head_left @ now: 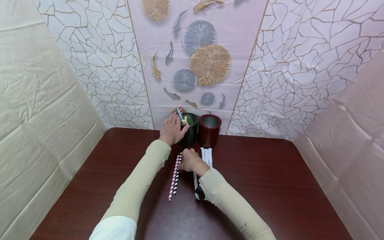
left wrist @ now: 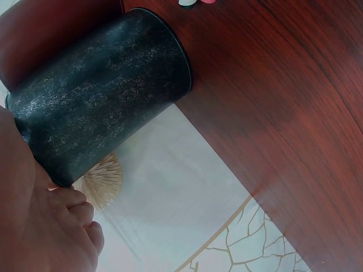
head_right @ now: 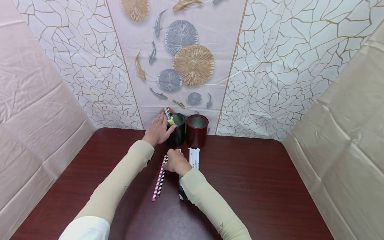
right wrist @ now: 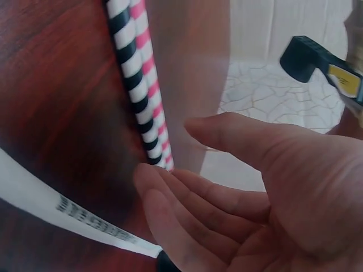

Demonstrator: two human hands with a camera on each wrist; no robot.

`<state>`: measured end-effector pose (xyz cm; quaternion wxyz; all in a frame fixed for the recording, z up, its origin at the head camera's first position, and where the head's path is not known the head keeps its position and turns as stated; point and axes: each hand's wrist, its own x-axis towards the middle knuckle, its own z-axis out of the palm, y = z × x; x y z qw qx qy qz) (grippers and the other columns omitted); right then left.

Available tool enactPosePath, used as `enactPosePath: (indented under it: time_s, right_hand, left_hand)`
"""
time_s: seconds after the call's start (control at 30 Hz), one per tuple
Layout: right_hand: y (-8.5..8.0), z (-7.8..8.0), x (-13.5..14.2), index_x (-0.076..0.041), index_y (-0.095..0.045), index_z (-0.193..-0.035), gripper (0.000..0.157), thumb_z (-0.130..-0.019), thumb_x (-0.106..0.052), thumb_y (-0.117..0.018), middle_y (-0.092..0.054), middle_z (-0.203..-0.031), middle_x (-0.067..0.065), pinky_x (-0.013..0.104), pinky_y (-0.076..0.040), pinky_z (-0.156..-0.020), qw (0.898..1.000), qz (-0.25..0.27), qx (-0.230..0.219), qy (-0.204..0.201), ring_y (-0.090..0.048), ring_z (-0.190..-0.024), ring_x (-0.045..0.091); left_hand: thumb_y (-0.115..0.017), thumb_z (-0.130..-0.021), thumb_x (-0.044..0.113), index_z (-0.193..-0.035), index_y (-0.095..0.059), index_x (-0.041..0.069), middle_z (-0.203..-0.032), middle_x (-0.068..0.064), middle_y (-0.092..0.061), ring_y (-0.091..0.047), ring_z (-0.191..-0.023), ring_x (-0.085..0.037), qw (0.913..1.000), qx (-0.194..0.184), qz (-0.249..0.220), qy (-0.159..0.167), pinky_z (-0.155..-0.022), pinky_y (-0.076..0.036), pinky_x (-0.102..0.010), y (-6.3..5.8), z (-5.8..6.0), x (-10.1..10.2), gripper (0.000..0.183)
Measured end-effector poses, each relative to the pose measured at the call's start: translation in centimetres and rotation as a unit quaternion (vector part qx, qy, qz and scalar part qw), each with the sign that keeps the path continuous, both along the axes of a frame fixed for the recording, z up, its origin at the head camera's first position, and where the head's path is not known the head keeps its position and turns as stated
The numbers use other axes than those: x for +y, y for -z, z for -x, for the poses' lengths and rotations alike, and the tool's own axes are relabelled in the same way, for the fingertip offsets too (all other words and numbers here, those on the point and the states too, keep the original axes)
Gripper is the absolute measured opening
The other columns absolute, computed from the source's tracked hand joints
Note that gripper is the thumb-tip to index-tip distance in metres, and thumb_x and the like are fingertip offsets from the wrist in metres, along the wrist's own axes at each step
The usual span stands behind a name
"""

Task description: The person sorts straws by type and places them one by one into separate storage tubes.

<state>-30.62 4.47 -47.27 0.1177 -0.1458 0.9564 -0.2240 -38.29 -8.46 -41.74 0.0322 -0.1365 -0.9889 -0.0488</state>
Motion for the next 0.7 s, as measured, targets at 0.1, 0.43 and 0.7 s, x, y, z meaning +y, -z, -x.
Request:
enactPosePath:
  time_s: [0.1,0.43,0.7]
  right_hand:
    - [2.5,1.5,-0.1,-0.013,-0.06,-0.059,0.038,-0.088,-0.024,-0.082,-0.056,-0.058,0.003,0.04,-0.052,-0.068,1.0,-0.004,0.01,0.006,-0.058,-0.079,0.028]
    - [4.0,2.5,-0.5,-0.01,-0.065,-0.072,0.032,-0.089,-0.03,-0.082,-0.062,-0.073,0.005,0.044,-0.055,-0.08,0.999,-0.015,-0.002,0.045,-0.06,-0.08,0.027]
    - [0.8,-0.1,-1.0,-0.003,-0.07,-0.094,0.027,-0.089,-0.025,-0.084,-0.067,-0.096,0.014,0.046,-0.057,-0.086,0.997,0.013,-0.009,0.076,-0.064,-0.09,0.033]
  left_hand:
    - [-0.025,-0.113,0.058,-0.167,-0.019,-0.005,-0.177,-0.022,-0.016,-0.015,-0.166,-0.033,1.0,0.003,0.001,-0.001,-0.135,-0.019,-0.046,0.0,0.1,0.0,0.083]
    - [-0.024,-0.112,0.059,-0.167,-0.018,-0.004,-0.177,-0.022,-0.015,-0.015,-0.166,-0.033,1.0,0.004,0.007,-0.001,-0.135,-0.019,-0.046,-0.1,0.1,-0.1,0.083]
    - [-0.023,-0.112,0.059,-0.167,-0.017,-0.005,-0.177,-0.022,-0.015,-0.015,-0.166,-0.033,1.0,0.002,0.006,0.003,-0.135,-0.018,-0.046,0.1,0.1,-0.1,0.084]
